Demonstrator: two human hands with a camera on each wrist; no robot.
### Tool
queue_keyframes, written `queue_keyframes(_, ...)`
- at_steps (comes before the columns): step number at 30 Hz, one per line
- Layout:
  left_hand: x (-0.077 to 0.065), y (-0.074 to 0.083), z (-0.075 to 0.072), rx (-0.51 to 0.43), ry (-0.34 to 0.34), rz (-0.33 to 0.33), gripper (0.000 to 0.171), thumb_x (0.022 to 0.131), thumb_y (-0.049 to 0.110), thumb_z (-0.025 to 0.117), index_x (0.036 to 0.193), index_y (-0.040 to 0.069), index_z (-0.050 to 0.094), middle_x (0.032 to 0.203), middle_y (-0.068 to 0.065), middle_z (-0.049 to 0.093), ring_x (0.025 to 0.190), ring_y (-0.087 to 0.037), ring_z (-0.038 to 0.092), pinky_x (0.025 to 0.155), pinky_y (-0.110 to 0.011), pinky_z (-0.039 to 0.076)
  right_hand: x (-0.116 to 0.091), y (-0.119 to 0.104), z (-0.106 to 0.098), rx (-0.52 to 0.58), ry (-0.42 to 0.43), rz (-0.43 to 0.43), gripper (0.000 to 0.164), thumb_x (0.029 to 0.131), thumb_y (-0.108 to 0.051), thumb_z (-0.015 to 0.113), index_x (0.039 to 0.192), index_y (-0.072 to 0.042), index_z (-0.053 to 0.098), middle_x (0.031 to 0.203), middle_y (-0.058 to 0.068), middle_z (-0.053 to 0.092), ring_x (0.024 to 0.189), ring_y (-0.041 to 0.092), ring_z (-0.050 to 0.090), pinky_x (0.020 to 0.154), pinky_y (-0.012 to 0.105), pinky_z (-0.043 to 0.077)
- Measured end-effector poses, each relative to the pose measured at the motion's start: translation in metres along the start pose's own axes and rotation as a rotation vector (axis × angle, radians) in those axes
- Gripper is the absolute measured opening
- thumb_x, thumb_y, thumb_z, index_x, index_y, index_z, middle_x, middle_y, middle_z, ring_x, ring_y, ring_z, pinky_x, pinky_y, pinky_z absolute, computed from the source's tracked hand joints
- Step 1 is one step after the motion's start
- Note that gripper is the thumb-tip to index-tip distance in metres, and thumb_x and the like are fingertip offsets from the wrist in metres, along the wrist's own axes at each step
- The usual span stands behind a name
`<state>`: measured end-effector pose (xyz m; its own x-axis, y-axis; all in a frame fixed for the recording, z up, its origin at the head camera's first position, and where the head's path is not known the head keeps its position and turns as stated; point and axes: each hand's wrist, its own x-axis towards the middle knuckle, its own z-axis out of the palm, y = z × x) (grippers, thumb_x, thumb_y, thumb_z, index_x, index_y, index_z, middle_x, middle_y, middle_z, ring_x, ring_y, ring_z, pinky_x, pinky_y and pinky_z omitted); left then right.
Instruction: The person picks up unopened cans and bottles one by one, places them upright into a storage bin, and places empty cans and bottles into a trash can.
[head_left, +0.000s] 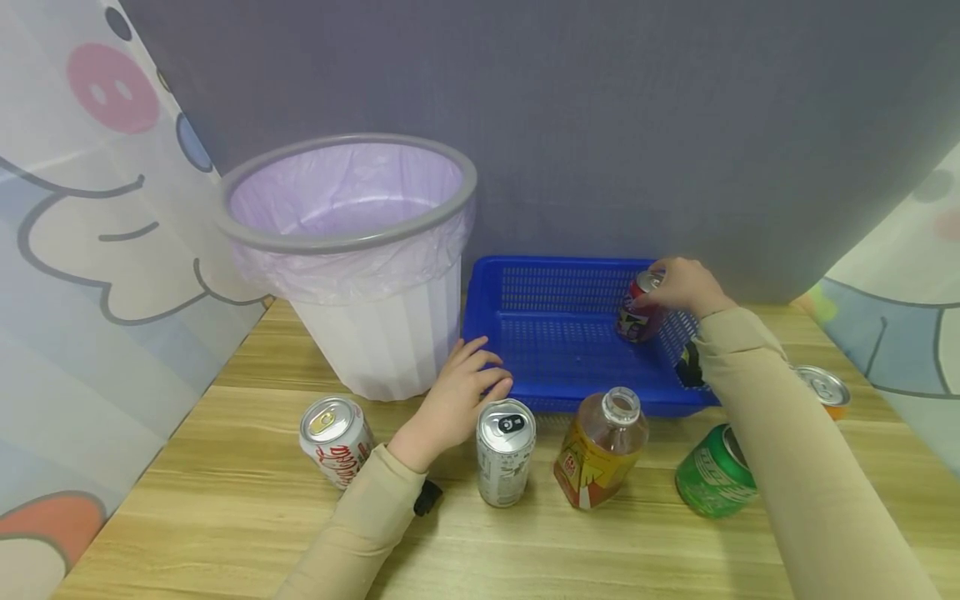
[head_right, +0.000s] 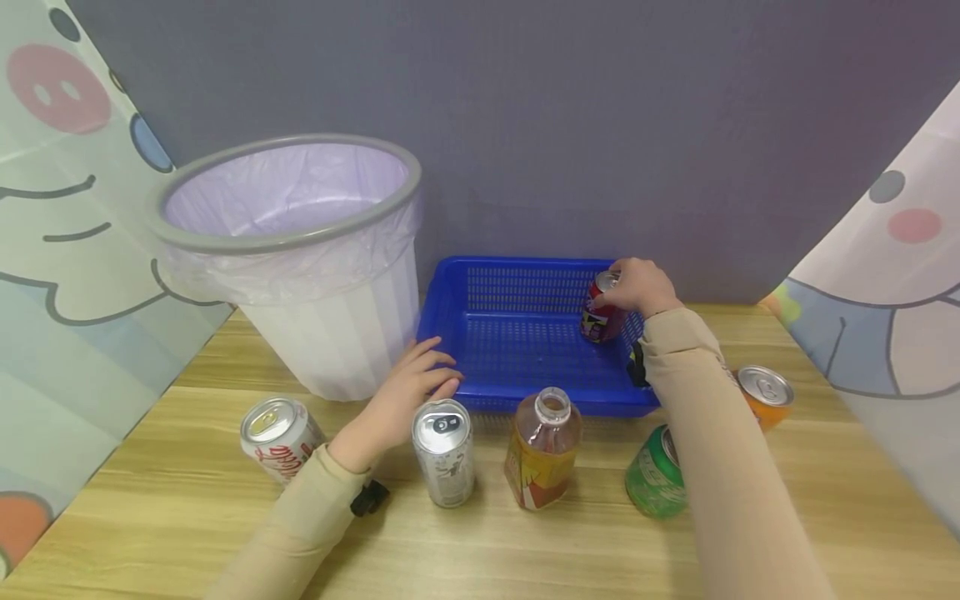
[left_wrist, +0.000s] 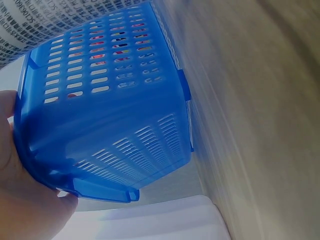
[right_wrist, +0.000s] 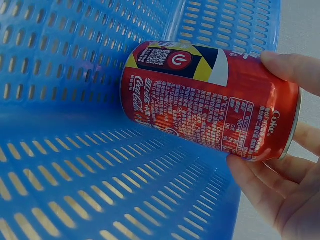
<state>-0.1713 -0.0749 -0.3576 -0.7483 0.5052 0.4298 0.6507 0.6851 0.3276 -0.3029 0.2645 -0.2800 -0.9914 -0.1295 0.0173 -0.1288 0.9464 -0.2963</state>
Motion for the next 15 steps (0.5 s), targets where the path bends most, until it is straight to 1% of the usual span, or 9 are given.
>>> queue_keyframes(6, -0.0003, -0.0002, 0.0003, -0.007, 0.002, 0.003, 0.025, 0.098, 0.025, 0.052, 0.096, 0.010, 0.071, 0.113, -0.009, 0.063, 0.133, -0.037, 0.039, 0.113, -0.059, 0.020, 0.0013, 0.0014, 0.0012, 0.011, -0.007, 0.013, 0.072, 0.075, -0.035, 0.074, 0.126, 0.011, 0.050, 0.117, 0.035, 0.056, 0.104, 0.050, 0.054, 0.089, 0.061, 0.044)
queue_keyframes(9, -0.0003, -0.0003, 0.0001, -0.011, 0.004, 0.003, 0.025, 0.098, 0.025, 0.052, 0.097, 0.010, 0.071, 0.113, -0.010, 0.063, 0.133, -0.037, 0.039, 0.113, -0.059, 0.019, 0.0027, 0.0006, 0.0000, 0.010, -0.033, 0.012, 0.073, 0.077, -0.035, 0.073, 0.127, 0.012, 0.047, 0.118, 0.036, 0.055, 0.105, 0.050, 0.054, 0.091, 0.061, 0.043)
queue_keyframes(15, -0.0004, 0.0004, -0.0003, -0.011, 0.007, 0.003, 0.024, 0.097, 0.024, 0.052, 0.097, 0.010, 0.071, 0.112, -0.009, 0.063, 0.133, -0.037, 0.039, 0.113, -0.059, 0.019, 0.0047, 0.0006, -0.0021, -0.010, -0.087, 0.015, 0.077, 0.079, -0.036, 0.071, 0.130, 0.014, 0.042, 0.125, 0.039, 0.048, 0.111, 0.052, 0.049, 0.096, 0.062, 0.039)
